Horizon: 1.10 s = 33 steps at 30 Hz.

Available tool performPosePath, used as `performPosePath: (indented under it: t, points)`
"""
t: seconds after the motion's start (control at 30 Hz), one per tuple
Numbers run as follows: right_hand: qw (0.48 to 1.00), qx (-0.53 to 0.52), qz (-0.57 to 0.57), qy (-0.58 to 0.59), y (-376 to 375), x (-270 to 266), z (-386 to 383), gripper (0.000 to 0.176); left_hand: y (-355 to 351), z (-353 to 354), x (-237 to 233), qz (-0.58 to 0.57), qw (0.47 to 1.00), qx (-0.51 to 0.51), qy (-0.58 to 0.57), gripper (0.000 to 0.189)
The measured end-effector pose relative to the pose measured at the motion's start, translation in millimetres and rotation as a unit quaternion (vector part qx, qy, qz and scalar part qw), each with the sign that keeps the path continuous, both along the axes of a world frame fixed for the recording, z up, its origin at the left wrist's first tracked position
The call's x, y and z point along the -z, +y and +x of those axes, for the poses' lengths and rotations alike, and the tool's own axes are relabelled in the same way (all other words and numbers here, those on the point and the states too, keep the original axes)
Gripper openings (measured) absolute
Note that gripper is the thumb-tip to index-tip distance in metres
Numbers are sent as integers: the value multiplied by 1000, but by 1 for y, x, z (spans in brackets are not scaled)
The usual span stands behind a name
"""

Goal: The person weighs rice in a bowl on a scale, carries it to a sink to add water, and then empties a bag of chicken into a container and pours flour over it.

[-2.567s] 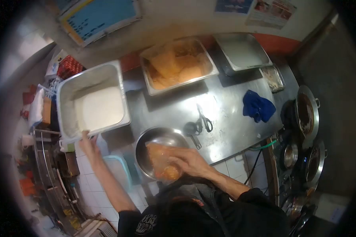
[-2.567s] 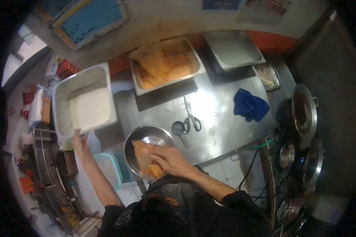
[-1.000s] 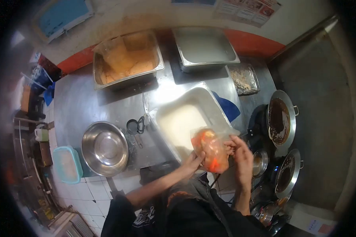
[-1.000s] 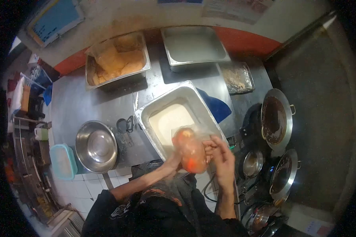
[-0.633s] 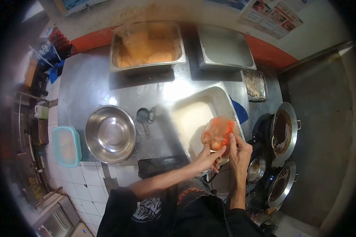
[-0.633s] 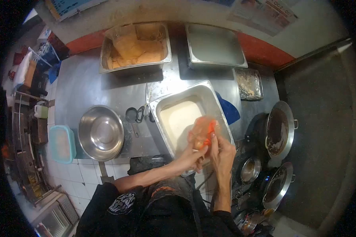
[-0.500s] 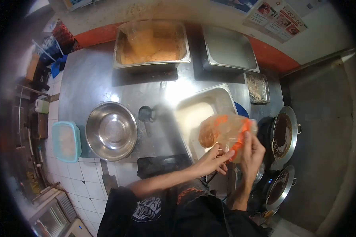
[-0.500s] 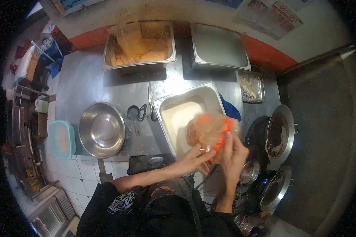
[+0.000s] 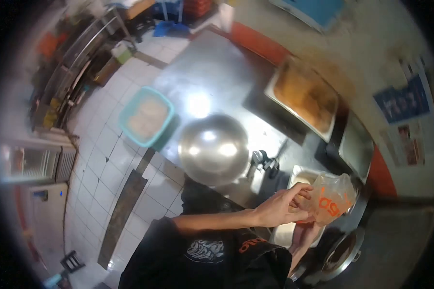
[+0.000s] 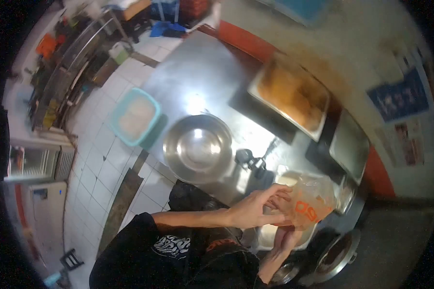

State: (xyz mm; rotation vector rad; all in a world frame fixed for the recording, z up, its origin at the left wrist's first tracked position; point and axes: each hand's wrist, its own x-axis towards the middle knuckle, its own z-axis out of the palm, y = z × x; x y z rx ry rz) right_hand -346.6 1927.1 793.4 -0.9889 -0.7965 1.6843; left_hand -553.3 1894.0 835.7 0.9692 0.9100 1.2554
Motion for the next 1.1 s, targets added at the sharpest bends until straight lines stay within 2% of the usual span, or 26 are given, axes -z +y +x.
performPosePath:
  t: [0.07,0.1,0.13,0.2,0.23,0.27,0.33,0.4,0.47,0.5,0.53,0.57,0.63,0.67,0.73,0.77,0.83,0.87,0.93,1.0,1.03,1.07,1.1]
  points:
    - [999,-39,36,-12,2,6,-62,57,-13,-49,5,22,997,-64,43,73]
    - [996,-54,67,-28,3,7,-93,59,-24,-76,3,90,979,-143,116,72]
    - [995,-64,74,-23,3,4,-126,59,-32,-104,1,96,976,-154,120,72]
    - [978,-190,87,11,7,-3,-183,56,-45,-155,-3,86,960,-226,143,68]
    - [976,-209,54,15,9,5,-210,52,-55,-185,-5,-23,984,-175,34,55]
    - [964,-245,106,11,11,15,-234,49,-58,-210,10,15,960,-260,102,37]
    - [958,-280,40,-43,11,12,-278,51,-73,-271,3,22,932,-344,112,24]
    - [950,-304,36,-65,-3,-13,-318,53,-92,-341,12,29,889,-427,162,27]
    - [943,-318,28,-95,-10,-24,-340,54,-109,-412,11,-34,839,-519,159,22]
    - [946,-290,23,-142,-12,-24,-344,54,-116,-454,42,-5,811,-558,176,18]
    - [946,-261,17,-190,-12,-24,-342,55,-121,-482,41,-29,801,-584,126,16]
    - [955,-232,0,-186,-12,-21,-342,53,-124,-514,65,-43,794,-592,130,17]
    - [958,-199,-13,-204,-8,-17,-337,51,-125,-569,142,-71,776,-596,192,17]
    - [962,-171,-17,-213,-5,-15,-337,49,-120,-592,170,-72,782,-589,190,17]
    - [965,-148,-19,-218,-4,-20,-332,47,-116,-614,224,-159,783,-556,229,22]
    - [966,-145,-5,-213,-2,-20,-330,46,-113,-618,254,-160,792,-543,229,22]
    - [969,-127,4,-212,-2,-22,-327,46,-106,-628,309,-208,790,-499,290,35]
    - [970,-106,-2,-218,-5,-23,-325,46,-107,-632,337,-206,802,-480,289,35]
    - [971,-100,12,-217,-7,-26,-317,46,-112,-639,381,-346,777,-354,390,48]
    - [963,-71,15,-260,-14,-31,-306,46,-111,-648,339,-370,824,-360,234,58]
    - [946,-55,4,-319,-17,-33,-299,45,-130,-675,396,-258,840,-418,229,60]
    - [925,-39,-10,-377,-21,-33,-287,45,-128,-656,316,-245,794,-418,366,60]
    - [898,-34,5,-438,-25,-25,-269,45,-134,-653,279,-213,803,-446,333,52]
